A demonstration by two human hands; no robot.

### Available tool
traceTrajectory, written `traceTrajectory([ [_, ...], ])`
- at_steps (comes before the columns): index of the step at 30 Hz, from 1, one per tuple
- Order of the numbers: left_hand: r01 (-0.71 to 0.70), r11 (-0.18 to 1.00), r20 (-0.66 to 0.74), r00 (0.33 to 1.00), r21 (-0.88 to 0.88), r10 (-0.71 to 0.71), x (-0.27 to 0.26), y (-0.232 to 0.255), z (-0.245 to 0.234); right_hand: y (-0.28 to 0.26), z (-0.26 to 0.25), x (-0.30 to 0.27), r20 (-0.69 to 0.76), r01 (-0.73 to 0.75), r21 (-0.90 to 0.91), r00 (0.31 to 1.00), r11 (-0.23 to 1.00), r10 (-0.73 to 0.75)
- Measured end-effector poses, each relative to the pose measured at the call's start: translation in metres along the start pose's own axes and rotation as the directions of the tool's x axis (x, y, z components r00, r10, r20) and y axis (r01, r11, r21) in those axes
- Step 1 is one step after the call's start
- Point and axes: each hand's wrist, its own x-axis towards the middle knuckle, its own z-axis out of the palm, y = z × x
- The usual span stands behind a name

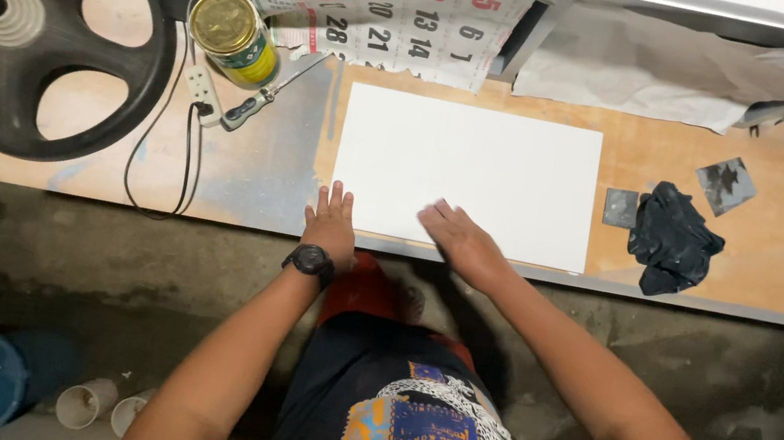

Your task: The person sands a white rectangular board on a workbench using a sanding block, then wipes the surface with a dark cloth. The person repeats the sanding and wiping process multiple times.

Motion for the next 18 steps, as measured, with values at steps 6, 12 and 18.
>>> traceTrajectory([
  [6, -0.024, 0.999, 0.016, 1.0, -0.046, 0.025, -0.002, -0.002, -0.003, 0.048, -0.028, -0.142, 0.017, -0.206, 0.024, 0.979, 0.978, 0.205],
  [12, 0.014, 1.0, 0.049, 0.999, -0.016, -0.013, -0.003, 0.005, -0.009, 0.02, 0.016, -0.055, -0.133, -0.159, -0.066, 0.98, 0.985, 0.149],
  [18, 0.015, 0.998, 0.046, 0.999, -0.06, -0.013, -0.021, 0.011, -0.034, 0.015, 0.04, 0.053, -0.075, -0.162, -0.053, 0.985, 0.985, 0.158],
])
